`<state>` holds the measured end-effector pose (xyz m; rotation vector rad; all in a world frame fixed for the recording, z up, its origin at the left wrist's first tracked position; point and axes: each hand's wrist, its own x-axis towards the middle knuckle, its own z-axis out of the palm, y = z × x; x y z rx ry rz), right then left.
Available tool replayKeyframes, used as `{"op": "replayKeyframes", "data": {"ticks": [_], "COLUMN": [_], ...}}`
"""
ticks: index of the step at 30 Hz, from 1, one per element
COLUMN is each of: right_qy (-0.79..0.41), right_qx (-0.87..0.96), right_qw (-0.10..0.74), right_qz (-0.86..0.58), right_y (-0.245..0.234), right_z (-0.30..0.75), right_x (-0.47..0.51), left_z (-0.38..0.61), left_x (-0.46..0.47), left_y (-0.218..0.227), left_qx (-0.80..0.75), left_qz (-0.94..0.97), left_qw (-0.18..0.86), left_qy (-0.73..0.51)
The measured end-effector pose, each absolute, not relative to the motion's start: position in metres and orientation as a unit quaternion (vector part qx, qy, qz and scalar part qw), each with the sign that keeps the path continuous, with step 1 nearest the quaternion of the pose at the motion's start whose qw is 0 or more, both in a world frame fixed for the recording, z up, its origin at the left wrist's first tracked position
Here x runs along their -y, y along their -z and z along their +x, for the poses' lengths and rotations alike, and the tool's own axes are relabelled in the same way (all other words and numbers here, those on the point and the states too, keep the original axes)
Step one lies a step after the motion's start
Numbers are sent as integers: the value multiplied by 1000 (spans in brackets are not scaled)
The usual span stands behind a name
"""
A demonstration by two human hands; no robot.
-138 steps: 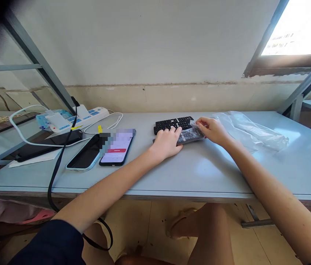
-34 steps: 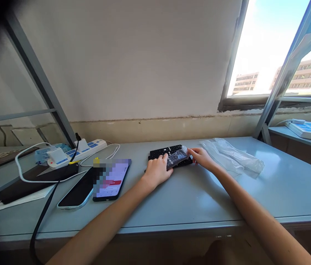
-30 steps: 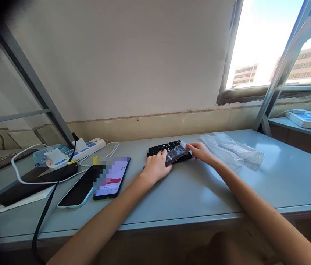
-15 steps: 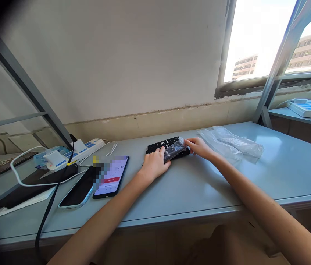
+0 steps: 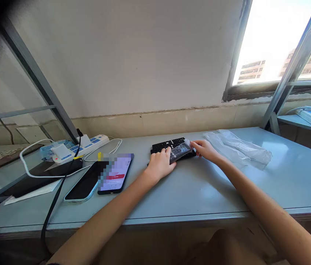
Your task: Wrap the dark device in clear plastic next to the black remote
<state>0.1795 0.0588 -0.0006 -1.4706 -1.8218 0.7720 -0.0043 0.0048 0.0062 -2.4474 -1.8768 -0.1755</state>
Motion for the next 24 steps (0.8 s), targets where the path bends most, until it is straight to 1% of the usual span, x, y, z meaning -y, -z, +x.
{"op": "replayKeyframes", "data": {"ticks": [24], "right_qy": [-240], "right_qx": [730], "right_qw": [292], "right_qz": [-569], "right_y": [-2], "right_z": [179], "right_x": [-56], "left_z": [-5], "left_x": [-4], "left_y": [-8], "left_qx": [606], "left_qz": [-794], "left_qw": [29], "left_qy": [50]}}
